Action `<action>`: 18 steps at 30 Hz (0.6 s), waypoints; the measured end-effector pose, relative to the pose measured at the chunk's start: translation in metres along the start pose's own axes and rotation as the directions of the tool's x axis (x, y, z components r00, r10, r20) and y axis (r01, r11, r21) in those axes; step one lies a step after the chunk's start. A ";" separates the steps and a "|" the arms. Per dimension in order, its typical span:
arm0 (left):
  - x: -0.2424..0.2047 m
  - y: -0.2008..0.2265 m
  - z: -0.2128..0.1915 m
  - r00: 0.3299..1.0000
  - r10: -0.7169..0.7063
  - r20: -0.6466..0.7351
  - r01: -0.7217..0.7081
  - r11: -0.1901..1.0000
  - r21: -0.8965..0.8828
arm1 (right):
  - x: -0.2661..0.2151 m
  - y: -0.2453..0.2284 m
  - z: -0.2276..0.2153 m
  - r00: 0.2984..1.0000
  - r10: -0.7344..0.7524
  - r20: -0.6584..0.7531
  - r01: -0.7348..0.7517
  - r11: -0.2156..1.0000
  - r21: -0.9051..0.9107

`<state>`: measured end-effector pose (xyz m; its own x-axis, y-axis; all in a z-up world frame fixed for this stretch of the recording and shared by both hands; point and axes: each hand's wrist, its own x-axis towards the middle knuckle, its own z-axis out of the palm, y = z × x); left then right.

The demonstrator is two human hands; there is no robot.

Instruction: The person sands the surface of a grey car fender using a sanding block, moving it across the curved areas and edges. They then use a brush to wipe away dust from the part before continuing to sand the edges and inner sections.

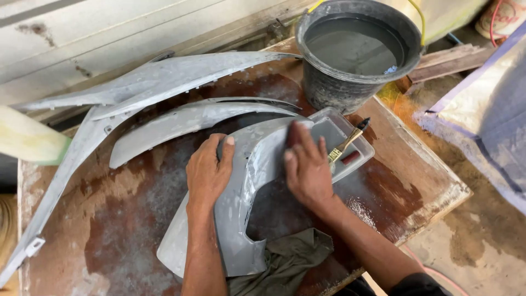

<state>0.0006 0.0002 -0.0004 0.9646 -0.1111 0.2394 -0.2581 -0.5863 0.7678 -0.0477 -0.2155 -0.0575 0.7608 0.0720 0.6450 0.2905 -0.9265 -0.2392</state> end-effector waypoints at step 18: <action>0.005 -0.026 0.006 0.999 0.038 0.007 -0.038 0.999 -0.016 | -0.007 0.005 0.032 0.944 -0.234 -0.231 0.262 0.960 0.098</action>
<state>0.0129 0.0099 -0.0226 0.9543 -0.1391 0.2645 -0.2957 -0.5689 0.7674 -0.0329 -0.2087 -0.0863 0.5162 0.1997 0.8329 0.5351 -0.8344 -0.1316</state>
